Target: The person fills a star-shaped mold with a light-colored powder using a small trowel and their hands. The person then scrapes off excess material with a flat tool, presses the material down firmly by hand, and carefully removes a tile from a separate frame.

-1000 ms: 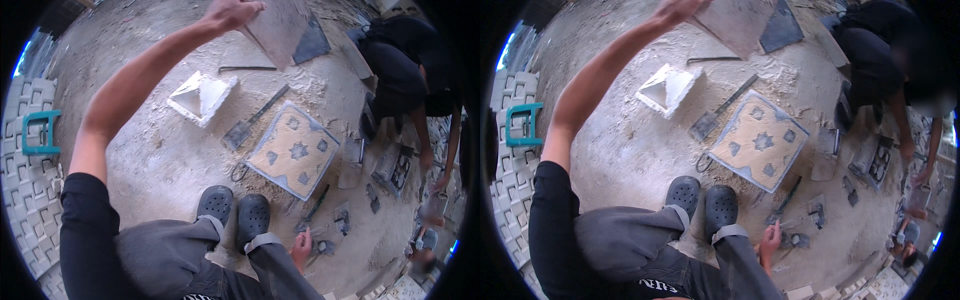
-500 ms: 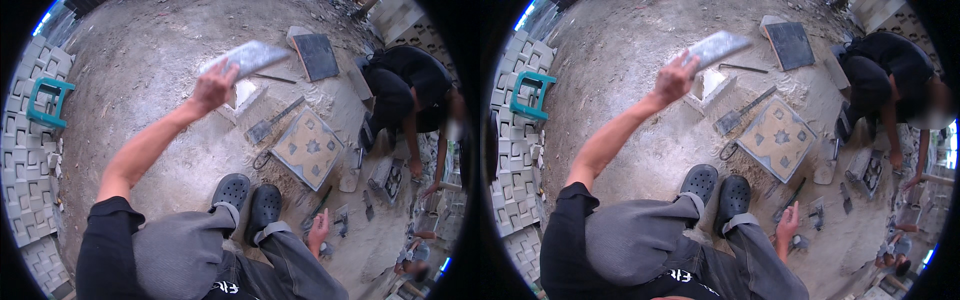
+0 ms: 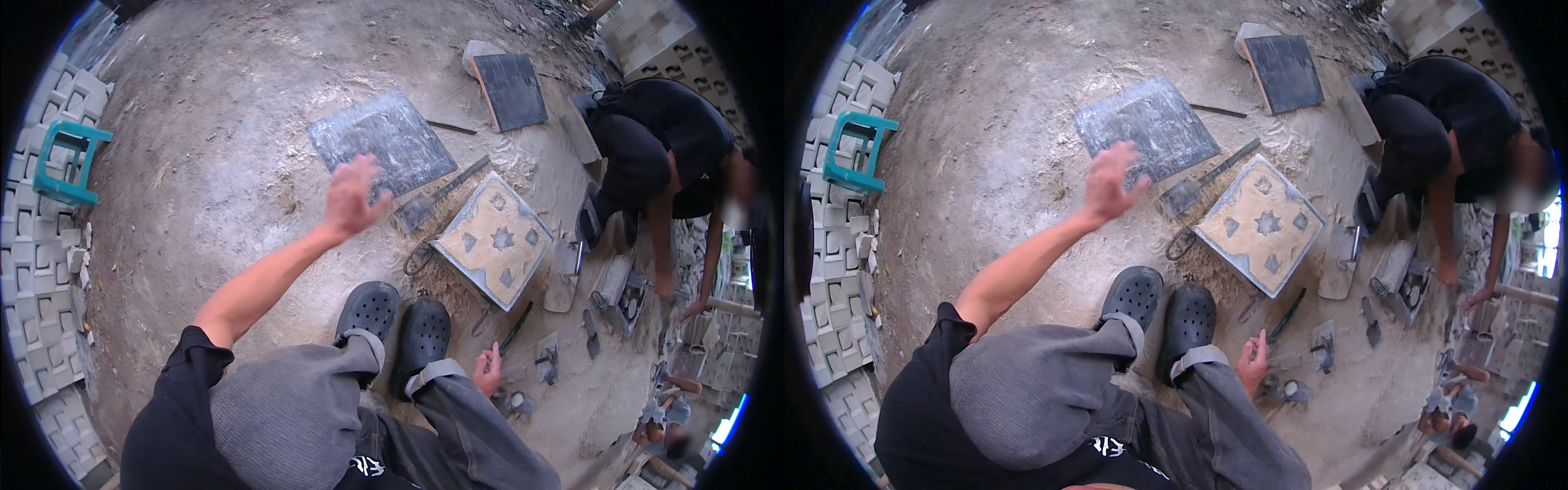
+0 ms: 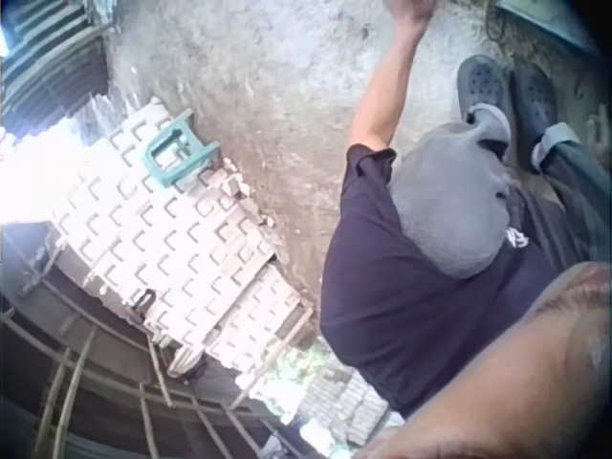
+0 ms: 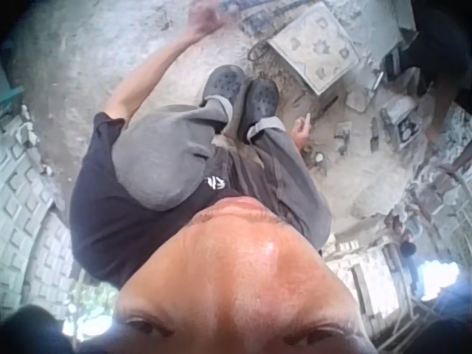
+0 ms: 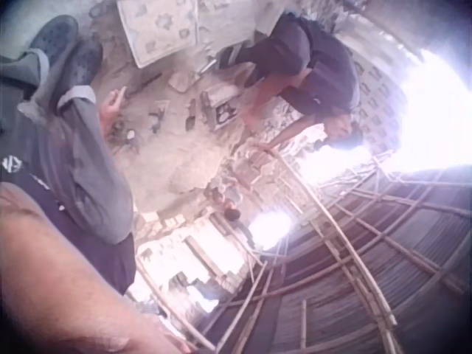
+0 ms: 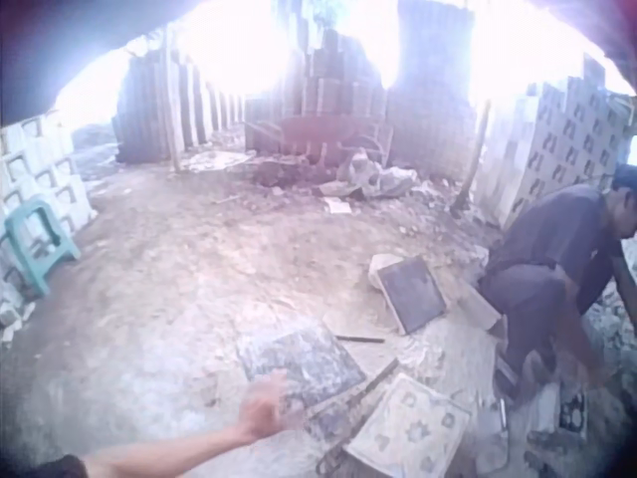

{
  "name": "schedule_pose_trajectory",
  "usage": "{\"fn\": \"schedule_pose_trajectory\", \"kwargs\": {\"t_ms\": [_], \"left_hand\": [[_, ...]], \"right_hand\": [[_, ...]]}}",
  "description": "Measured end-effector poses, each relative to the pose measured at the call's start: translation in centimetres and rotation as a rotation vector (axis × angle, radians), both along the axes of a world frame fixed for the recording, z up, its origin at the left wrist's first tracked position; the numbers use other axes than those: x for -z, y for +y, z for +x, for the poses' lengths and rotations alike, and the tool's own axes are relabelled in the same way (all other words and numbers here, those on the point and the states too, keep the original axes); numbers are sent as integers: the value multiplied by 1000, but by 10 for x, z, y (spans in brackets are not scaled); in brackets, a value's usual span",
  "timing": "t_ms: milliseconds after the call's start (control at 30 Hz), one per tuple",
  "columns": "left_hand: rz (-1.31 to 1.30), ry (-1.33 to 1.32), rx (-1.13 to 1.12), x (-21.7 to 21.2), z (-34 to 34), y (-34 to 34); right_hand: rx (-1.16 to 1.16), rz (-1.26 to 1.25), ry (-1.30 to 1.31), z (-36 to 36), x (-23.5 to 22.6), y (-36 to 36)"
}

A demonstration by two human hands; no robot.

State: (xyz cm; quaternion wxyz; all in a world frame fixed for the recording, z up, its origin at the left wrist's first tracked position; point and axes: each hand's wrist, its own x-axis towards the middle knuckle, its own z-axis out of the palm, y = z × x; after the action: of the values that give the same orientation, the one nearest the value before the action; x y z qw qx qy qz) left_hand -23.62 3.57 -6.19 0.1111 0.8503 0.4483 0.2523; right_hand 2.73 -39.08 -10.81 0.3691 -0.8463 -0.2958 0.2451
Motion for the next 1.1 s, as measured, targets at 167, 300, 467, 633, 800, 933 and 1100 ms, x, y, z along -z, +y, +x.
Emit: {"fn": "schedule_pose_trajectory", "kwargs": {"t_ms": [167,300,467,633,800,933,1100], "left_hand": [[-300,-396,-1107,28,-29,76],[-977,-929,-945,27,-28,107],[-666,-438,-989,72,-48,116],[-553,-651,-1148,72,-21,90],[-543,-778,-1275,60,2,70],[-536,-823,-1319,63,8,63],[-529,-948,-1317,59,14,59]], "right_hand": [[29,34,50,-6,18,-6],[-3,-34,23,12,26,-19],[18,-76,116,-2,40,-14],[-64,-147,49,-7,36,-4],[-46,-104,96,-13,29,10],[-42,-105,113,-18,22,15],[-56,-105,34,-20,15,20]]}}
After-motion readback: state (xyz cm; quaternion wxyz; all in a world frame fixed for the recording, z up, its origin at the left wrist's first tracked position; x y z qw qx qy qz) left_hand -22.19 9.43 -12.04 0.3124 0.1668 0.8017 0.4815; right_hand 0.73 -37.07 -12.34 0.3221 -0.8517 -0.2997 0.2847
